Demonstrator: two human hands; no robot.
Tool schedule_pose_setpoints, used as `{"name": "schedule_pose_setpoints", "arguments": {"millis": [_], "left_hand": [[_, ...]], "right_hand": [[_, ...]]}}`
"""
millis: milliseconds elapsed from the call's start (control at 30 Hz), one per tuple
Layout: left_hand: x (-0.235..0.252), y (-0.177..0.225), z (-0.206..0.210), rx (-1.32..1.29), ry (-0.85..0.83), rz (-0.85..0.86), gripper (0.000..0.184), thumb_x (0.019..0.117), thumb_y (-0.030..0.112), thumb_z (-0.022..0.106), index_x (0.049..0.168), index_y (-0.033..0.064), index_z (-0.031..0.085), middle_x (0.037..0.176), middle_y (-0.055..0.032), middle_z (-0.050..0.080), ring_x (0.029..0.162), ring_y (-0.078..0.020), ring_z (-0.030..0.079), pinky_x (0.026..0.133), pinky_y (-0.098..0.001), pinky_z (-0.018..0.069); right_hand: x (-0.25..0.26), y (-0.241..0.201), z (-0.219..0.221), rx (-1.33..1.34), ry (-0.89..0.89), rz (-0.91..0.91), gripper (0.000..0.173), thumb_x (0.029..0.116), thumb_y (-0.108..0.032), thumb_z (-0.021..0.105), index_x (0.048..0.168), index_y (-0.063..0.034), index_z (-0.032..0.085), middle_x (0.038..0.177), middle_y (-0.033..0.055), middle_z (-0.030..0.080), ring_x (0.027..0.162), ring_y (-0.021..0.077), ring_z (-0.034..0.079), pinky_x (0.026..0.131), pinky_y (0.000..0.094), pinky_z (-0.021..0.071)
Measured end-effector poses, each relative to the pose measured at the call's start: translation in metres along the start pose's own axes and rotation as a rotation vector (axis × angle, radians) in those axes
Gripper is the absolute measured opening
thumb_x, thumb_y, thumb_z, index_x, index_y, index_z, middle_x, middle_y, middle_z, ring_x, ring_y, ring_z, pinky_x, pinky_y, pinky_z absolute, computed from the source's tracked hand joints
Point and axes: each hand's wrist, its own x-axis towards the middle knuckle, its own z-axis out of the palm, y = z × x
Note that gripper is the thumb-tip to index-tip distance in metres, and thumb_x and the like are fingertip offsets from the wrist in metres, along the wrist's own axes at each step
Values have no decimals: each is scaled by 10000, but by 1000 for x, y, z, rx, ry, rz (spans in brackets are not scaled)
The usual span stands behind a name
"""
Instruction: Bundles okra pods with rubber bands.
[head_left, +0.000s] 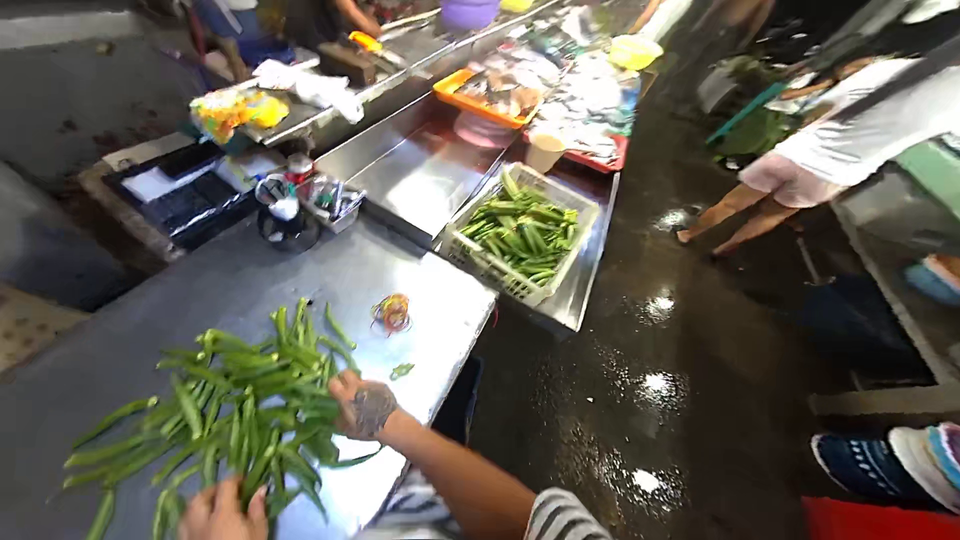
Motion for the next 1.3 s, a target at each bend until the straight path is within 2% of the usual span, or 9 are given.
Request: {"name": "schedule_pose_setpoints", "arguments": {"millis": [133, 233, 333, 600, 800, 900, 1033, 1133, 1300], "left_hand": [[-7, -1, -2, -91, -16, 9, 294, 938, 176, 699, 1179, 9, 681, 1228, -273, 619, 1215, -471, 561, 1049, -612, 450], [-9, -17, 2, -192, -30, 1, 292, 947, 219, 675, 1202, 77, 685, 1243, -185, 627, 1187, -353, 599, 1026, -521, 506], [-19, -22, 3, -250, 43, -16, 379, 917, 296, 694, 1228, 80, 673, 1262, -173, 623, 1170, -327, 611, 1001, -503, 526], [-20, 20, -20, -195, 281, 168, 420, 912, 335, 714, 1225, 59, 671, 1263, -188, 617, 1213, -393, 566, 1004, -570, 487], [16, 75, -17, 2, 113, 622, 641, 916, 64, 672, 1516, 218, 508, 1396, -127, 607, 1366, -337, 518, 1208, -603, 295], [38, 71, -23, -274, -86, 408, 550, 914, 20, 650, 1445, 86, 524, 1234, -157, 680, 1108, -313, 684, 957, -553, 554], [38, 52, -32, -1101, -115, -68, 207, 1019, 246, 637, 1170, 112, 593, 732, -38, 591, 556, -147, 577, 551, -343, 559], [37, 43, -38, -1519, -154, -320, 147, 984, 160, 674, 884, 143, 568, 607, 17, 525, 536, -137, 564, 608, -368, 586], [28, 41, -25, -1569, -244, -421, 129, 1059, 195, 564, 988, 92, 595, 733, -55, 611, 624, -196, 640, 657, -412, 615]], "right_hand": [[4, 7, -5, 68, -70, -70, 515, 876, -239, 749, 1347, -75, 623, 1366, 173, 623, 1265, 329, 604, 1045, 558, 500], [16, 25, -2, 219, -27, -136, 336, 810, -245, 824, 1023, -50, 652, 978, 146, 676, 927, 303, 671, 831, 549, 564], [12, 36, -11, 442, -29, -80, 349, 772, -252, 839, 956, -62, 611, 786, 94, 604, 702, 230, 595, 661, 467, 523], [-2, 32, -31, 777, -144, -127, 314, 826, -139, 811, 983, -60, 551, 771, 65, 634, 643, 141, 611, 610, 309, 531], [-20, -13, -34, 820, -348, -281, 333, 863, -151, 772, 1127, -56, 593, 839, 36, 702, 679, 114, 662, 636, 295, 577], [-23, -3, -38, 1137, -242, -264, 208, 941, -156, 645, 1119, -92, 558, 976, 94, 739, 700, 147, 677, 632, 307, 569], [-20, 35, -48, 813, 148, -96, 249, 1058, -315, 554, 994, -78, 594, 809, 49, 704, 584, 127, 610, 535, 287, 520], [-18, 52, -31, 273, 111, 20, 384, 923, -392, 752, 1069, -47, 665, 874, 118, 676, 766, 277, 669, 708, 525, 574], [-14, 32, 17, 80, 202, 238, 405, 915, -344, 715, 1168, -44, 615, 832, 121, 691, 794, 327, 690, 720, 571, 552]]}}
